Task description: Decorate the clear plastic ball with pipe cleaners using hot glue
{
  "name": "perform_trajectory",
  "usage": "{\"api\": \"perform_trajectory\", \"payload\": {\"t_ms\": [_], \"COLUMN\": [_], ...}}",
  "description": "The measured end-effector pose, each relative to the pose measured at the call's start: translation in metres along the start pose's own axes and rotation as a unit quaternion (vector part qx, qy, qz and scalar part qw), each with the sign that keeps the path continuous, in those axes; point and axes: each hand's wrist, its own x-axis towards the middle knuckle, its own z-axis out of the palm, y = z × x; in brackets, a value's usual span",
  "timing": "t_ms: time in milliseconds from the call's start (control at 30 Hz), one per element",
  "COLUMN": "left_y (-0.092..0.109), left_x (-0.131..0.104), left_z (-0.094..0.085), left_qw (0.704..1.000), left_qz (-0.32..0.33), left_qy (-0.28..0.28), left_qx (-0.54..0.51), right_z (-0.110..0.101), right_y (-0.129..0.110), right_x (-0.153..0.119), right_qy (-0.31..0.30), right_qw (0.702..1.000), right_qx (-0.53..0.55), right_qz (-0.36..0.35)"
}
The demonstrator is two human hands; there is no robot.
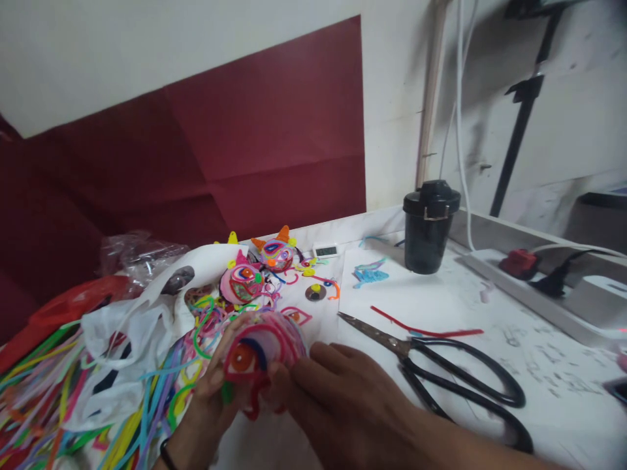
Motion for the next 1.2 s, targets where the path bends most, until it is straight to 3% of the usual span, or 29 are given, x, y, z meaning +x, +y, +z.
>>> {"api": "perform_trajectory", "payload": {"t_ms": [167,333,500,600,733,833,1033,1200], "left_y": [-0.001,-0.007,-0.012,-0.014,-0.018,-0.02,-0.018,-0.015], "left_x": [0.001,0.004,0.006,0.006,0.007,0.007,0.008,0.008], "left_z": [0.007,0.007,0.008,0.01,0.011,0.01,0.01,0.01], "left_qw": [0.999,0.999,0.997,0.996,0.995,0.996,0.993,0.993], "left_qz": [0.018,0.046,0.053,0.056,0.054,0.036,0.022,0.035], "left_qy": [-0.001,-0.029,-0.052,-0.061,-0.072,-0.074,-0.112,-0.112], "left_qx": [-0.031,0.0,0.012,0.018,0.033,0.021,0.003,0.019], "right_z": [-0.002,-0.004,-0.003,0.003,0.01,0.011,0.007,0.004], "right_y": [0.003,0.008,0.016,0.022,0.028,0.031,0.034,0.037], "right_x": [-0.002,-0.004,-0.005,-0.01,-0.016,-0.017,-0.016,-0.016], "right_qy": [-0.015,0.002,-0.048,-0.057,-0.065,-0.066,-0.067,-0.057], "right_qw": [0.998,0.98,0.913,0.871,0.836,0.825,0.824,0.838], "right_qx": [0.016,0.051,0.189,0.247,0.292,0.301,0.29,0.27], "right_qz": [0.066,0.193,0.357,0.421,0.46,0.473,0.482,0.471]}}
